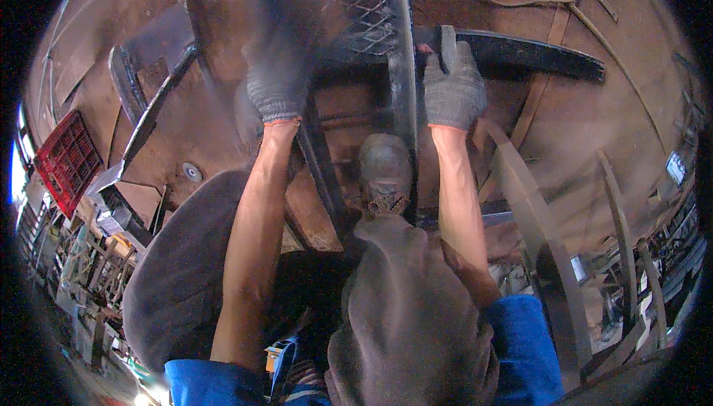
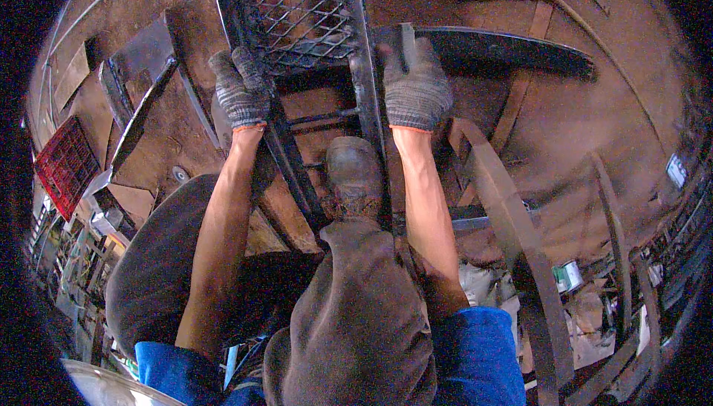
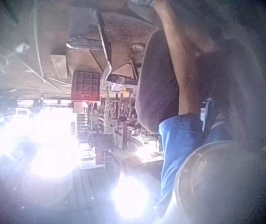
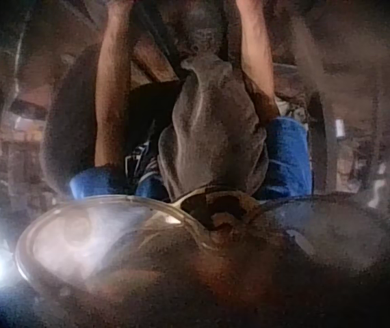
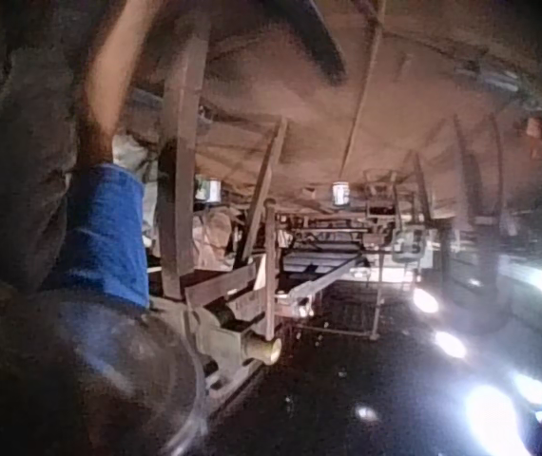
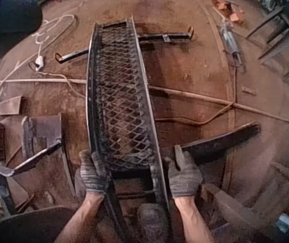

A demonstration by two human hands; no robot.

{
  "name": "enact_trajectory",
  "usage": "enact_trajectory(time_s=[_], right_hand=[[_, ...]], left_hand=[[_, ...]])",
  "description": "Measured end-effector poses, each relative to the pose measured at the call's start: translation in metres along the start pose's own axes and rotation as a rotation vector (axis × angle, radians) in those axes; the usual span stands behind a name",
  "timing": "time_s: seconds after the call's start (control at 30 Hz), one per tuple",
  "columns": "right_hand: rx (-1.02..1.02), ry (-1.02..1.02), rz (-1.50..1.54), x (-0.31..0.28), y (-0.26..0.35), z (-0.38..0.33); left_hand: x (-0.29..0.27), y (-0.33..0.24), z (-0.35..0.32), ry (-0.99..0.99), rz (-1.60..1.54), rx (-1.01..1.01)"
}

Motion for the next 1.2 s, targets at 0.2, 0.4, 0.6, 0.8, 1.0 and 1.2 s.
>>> enact_trajectory(time_s=[0.2, 0.4, 0.6, 0.8, 1.0, 1.2], right_hand=[[0.101, 0.079, 0.071, 0.003, -0.003, -0.001], [0.039, -0.02, 0.187, -0.001, 0.008, 0.006], [0.05, -0.043, 0.118, 0.002, 0.002, -0.009], [0.198, 0.09, 0.129, -0.005, 0.018, 0.022], [0.185, 0.022, 0.228, -0.004, 0.019, 0.009], [0.089, -0.024, 0.148, 0.005, 0.004, -0.006]], left_hand=[[-0.001, -0.004, 0.005, 0.052, -0.14, -0.047], [0.006, 0.007, -0.002, 0.022, -0.076, -0.042], [0.003, 0.009, -0.003, 0.041, 0.022, -0.012], [0.004, 0.004, 0.0, -0.003, -0.039, -0.035], [0.004, 0.012, -0.002, 0.034, -0.157, -0.059], [0.005, 0.01, -0.005, 0.001, -0.042, -0.092]])
Point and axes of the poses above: each hand's wrist, its own z-axis towards the middle knuckle, its own x-axis out of the palm, y = z × x, the point moved 3 cm from there along z, towards the middle knuckle, and after that the axes turned 11 degrees about y, right-handed, at the moved point
